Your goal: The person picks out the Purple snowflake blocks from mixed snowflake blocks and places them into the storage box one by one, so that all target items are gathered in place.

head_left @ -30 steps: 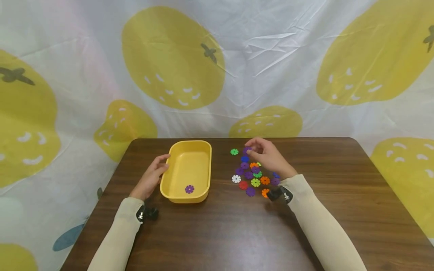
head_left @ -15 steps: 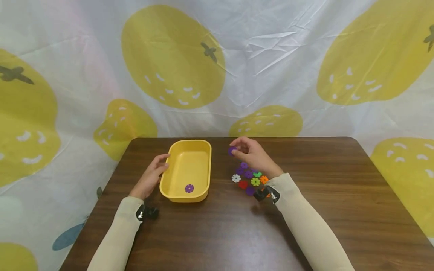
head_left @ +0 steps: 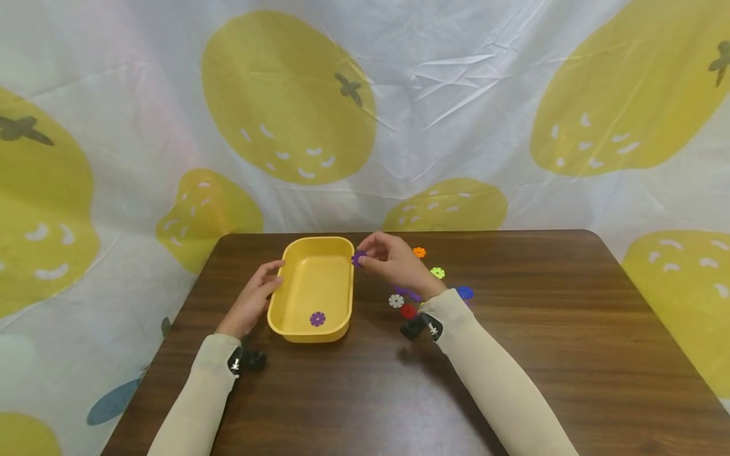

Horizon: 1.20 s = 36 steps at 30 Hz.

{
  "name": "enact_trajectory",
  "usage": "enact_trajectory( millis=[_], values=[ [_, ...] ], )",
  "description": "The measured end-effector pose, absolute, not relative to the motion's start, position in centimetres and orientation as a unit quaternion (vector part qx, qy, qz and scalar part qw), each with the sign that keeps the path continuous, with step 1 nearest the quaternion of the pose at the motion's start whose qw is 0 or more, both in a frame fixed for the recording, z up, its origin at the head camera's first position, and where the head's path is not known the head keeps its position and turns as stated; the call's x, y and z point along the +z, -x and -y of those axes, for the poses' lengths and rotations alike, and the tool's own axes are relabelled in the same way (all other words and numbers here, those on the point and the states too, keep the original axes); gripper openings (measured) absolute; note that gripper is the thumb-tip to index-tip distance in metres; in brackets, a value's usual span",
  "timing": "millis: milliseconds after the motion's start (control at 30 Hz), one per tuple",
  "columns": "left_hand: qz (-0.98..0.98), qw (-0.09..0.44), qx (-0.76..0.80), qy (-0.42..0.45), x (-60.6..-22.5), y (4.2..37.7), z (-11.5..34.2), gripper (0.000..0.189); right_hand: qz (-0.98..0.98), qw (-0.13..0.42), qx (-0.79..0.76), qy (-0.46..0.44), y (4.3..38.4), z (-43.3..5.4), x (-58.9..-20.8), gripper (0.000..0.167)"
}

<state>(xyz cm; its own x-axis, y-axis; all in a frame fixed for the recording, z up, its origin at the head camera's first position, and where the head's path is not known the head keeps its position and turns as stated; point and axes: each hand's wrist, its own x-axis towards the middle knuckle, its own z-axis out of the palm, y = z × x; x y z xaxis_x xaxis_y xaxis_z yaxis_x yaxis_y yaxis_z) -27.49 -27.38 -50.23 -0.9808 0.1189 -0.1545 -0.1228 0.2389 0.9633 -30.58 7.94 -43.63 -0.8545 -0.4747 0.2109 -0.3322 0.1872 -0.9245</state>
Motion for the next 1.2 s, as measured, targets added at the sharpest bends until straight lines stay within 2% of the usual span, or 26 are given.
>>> enact_trajectory(
  millis=[433,800,1200],
  values=[
    [-0.781,0.098,0.616,-0.002,-50.1,27.4,27.4,0.051,-0.747,0.112,-0.594,0.277,30.6,-4.6,-44.7,0.014],
    [-0.782,0.100,0.615,0.001,-50.2,27.6,27.5,0.051,-0.766,0.113,-0.556,0.302,30.5,-2.3,-45.4,0.013],
    [-0.785,0.102,0.611,0.001,-50.2,27.5,27.5,0.051,-0.816,0.085,-0.457,0.345,31.1,0.4,-45.9,0.010]
  ],
)
